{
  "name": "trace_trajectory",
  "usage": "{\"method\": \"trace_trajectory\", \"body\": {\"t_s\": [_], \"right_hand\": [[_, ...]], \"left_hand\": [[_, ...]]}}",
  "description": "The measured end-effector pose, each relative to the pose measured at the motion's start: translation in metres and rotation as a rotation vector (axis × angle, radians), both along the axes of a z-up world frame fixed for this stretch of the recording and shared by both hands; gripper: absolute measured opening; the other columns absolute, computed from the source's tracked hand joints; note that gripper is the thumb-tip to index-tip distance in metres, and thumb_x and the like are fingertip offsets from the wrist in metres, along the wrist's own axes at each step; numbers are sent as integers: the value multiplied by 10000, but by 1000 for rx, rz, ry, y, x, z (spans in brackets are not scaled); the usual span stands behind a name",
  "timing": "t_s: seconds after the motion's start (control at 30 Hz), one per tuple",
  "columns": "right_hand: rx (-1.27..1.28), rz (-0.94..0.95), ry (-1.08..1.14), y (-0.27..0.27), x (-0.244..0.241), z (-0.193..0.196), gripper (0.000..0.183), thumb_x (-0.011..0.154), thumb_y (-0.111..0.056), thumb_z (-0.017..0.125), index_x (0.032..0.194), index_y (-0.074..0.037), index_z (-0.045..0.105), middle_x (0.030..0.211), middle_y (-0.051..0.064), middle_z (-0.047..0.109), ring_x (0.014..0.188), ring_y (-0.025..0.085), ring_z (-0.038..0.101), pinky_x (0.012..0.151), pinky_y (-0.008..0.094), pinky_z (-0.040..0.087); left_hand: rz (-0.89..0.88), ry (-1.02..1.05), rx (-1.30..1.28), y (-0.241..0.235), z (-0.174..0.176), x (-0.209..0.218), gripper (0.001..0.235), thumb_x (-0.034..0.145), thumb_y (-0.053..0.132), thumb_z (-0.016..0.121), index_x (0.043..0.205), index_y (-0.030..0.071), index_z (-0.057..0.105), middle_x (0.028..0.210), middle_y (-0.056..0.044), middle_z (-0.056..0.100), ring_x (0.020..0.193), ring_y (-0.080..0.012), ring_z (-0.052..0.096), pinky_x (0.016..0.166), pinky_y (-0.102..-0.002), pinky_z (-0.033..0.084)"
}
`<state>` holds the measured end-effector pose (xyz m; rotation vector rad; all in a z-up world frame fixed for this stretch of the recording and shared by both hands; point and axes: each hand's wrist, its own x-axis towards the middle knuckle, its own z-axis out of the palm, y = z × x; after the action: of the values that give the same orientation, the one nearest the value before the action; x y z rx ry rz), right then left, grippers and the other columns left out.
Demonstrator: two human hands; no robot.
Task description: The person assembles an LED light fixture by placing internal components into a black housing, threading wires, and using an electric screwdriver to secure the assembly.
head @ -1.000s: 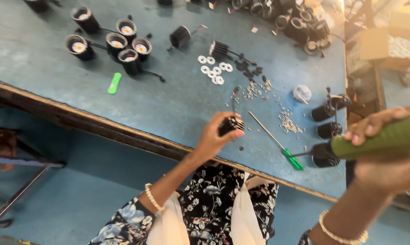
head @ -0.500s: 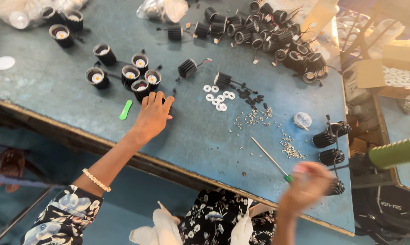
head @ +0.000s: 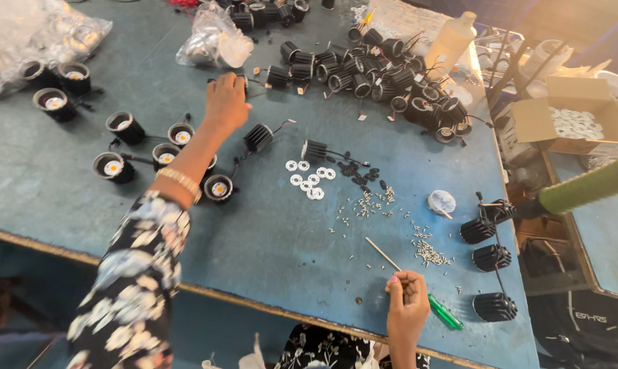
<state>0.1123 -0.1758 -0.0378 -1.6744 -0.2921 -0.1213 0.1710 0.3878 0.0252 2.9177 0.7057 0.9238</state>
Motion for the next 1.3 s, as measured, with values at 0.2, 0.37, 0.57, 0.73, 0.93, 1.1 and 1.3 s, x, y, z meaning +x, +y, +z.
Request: {"method": "trace_trajectory", "body": {"t_s": [0.2,0.37,0.57,0.73,0.93,1.1,1.3], "right_hand": [[-31,-28,18,-2,2,-4,84,946,-44,636,1002,18,622,782,44,634,725,87,598,684,218,481],[-51,-26,12,-2,0,-3,72,937,-44,642,979,14,627,767,36,627,720,82,591,676,217,482],[-43,-12,-5,-1,-1,1,56,944,-48,644,946,6,628,740,23,623,690,78,587,649,218,475],[-122,-16,-171,5,-15,16,58,934,-52,660,939,0,635,758,21,628,708,97,571,676,225,478],[-73,298,-264,38,-70,54,239,942,-224,652,1049,-13,683,980,80,713,919,172,671,864,305,527],[41,511,-71,45,-105,80,277,970,-237,657,1097,7,626,1004,78,653,928,158,614,874,300,517],[-73,463,-68,9,-104,78,185,1021,-136,620,1013,46,651,994,64,656,910,124,611,840,270,507]], "left_hand": [[193,45,7,46,-19,67,1071,573,340,886,1519,141,425,1468,-152,484,1427,-377,364,1075,-717,295],[360,79,20,45,-32,78,497,869,169,790,1271,39,530,1416,-124,520,1348,-332,474,1093,-526,410],[212,-69,-255,38,8,43,873,759,221,853,1358,-83,294,1191,-251,575,1120,-428,589,931,-516,508],[-362,-374,-1260,-39,88,-21,773,813,144,841,1226,-49,218,1058,-159,672,929,-332,718,810,-424,644],[-890,-372,-1916,-250,80,-128,519,841,98,772,1191,31,395,1065,-194,694,999,-309,742,921,-443,638],[-812,-274,-2077,-374,47,-178,335,873,159,779,1085,16,563,1009,-152,749,783,-188,693,630,-328,597],[-782,-460,-2304,-408,24,-178,343,938,237,775,1091,-13,596,959,-146,738,804,-166,697,517,-266,501]]}}
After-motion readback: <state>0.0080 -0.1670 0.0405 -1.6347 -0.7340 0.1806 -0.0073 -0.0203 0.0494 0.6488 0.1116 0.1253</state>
